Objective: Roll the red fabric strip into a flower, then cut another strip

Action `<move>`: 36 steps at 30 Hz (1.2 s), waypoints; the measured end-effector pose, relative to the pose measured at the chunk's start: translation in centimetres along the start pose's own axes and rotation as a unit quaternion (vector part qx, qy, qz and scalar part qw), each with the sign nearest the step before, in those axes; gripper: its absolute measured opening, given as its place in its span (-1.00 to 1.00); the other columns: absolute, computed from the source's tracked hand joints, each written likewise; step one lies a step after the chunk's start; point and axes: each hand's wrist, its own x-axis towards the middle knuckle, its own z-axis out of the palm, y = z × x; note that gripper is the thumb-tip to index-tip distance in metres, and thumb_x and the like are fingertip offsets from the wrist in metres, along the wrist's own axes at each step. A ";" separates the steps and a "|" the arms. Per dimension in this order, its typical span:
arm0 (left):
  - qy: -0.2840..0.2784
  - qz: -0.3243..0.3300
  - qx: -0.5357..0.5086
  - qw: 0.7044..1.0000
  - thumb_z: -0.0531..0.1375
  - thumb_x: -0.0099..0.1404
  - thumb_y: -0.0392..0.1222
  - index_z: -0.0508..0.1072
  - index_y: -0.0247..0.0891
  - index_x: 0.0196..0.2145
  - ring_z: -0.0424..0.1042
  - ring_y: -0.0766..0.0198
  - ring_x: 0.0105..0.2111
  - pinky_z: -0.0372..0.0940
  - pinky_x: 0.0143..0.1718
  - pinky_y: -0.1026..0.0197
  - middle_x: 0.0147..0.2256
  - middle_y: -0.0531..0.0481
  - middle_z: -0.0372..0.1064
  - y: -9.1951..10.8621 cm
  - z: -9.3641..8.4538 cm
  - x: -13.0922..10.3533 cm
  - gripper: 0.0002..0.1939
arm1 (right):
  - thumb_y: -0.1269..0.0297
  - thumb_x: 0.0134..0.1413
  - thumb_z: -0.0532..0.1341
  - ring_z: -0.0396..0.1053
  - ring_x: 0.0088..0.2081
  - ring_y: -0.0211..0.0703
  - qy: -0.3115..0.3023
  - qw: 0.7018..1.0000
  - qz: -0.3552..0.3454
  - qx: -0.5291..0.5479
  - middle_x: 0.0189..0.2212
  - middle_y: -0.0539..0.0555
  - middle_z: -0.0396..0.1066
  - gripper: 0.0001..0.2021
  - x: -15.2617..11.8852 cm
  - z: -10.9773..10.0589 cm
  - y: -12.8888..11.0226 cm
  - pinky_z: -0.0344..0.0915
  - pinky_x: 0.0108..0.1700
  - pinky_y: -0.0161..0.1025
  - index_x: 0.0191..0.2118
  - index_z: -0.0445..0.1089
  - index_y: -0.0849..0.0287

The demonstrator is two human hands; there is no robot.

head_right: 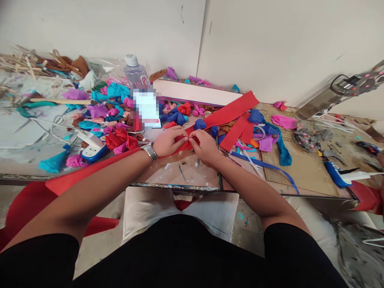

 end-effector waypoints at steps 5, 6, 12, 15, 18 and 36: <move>-0.003 0.001 0.001 1.000 0.07 0.56 0.00 0.54 -0.22 -0.15 0.47 0.11 -0.14 0.31 -0.08 0.06 -0.12 -0.14 0.50 0.0 0.1 0.0 -0.68 | 0.16 0.46 0.12 0.40 -0.12 0.03 -0.003 1.000 0.000 -0.002 -0.18 0.16 0.49 -0.82 0.0 0.0 -0.1 0.30 -0.01 -0.05 -0.15 0.39 0.11; -0.004 0.002 0.002 1.000 0.07 0.56 0.00 0.53 -0.23 -0.15 0.47 0.11 -0.14 0.30 -0.08 0.06 -0.13 -0.13 0.49 0.0 0.1 0.0 -0.68 | 0.16 0.46 0.12 0.40 -0.12 0.03 -0.004 1.000 0.001 -0.002 -0.18 0.16 0.49 -0.81 0.0 -0.1 -0.1 0.30 -0.01 -0.05 -0.15 0.39 0.11; -0.016 -0.002 0.009 1.000 0.06 0.55 -0.01 0.51 -0.23 -0.17 0.45 0.09 -0.15 0.29 -0.11 0.04 -0.16 -0.14 0.47 0.0 0.2 0.1 -0.69 | 0.14 0.46 0.11 0.40 -0.12 0.03 -0.007 1.000 0.003 0.002 -0.18 0.16 0.50 -0.80 0.0 0.0 -0.1 0.30 0.00 -0.06 -0.15 0.39 0.11; -0.018 -0.006 0.009 1.000 0.06 0.54 -0.01 0.50 -0.23 -0.17 0.44 0.09 -0.17 0.29 -0.12 0.04 -0.16 -0.13 0.47 0.1 0.1 0.1 -0.69 | 0.14 0.45 0.12 0.40 -0.12 0.02 -0.006 1.000 0.004 0.003 -0.19 0.15 0.49 -0.81 0.0 0.1 0.0 0.30 0.00 -0.07 -0.16 0.39 0.11; -0.019 -0.011 0.007 1.000 0.07 0.53 -0.01 0.51 -0.23 -0.17 0.44 0.10 -0.18 0.29 -0.12 0.04 -0.16 -0.13 0.47 0.2 0.0 0.1 -0.69 | 0.14 0.45 0.12 0.41 -0.13 0.02 -0.006 1.000 0.003 0.002 -0.19 0.15 0.49 -0.81 0.0 0.1 0.0 0.30 -0.02 -0.06 -0.16 0.39 0.11; -0.016 -0.010 -0.004 1.000 0.06 0.55 0.03 0.51 -0.22 -0.17 0.45 0.10 -0.15 0.30 -0.08 0.05 -0.15 -0.13 0.48 0.1 0.1 0.1 -0.67 | 0.17 0.43 0.13 0.41 -0.13 0.01 -0.005 1.000 0.012 0.000 -0.18 0.16 0.50 -0.83 0.0 0.2 0.0 0.30 -0.02 -0.06 -0.15 0.39 0.12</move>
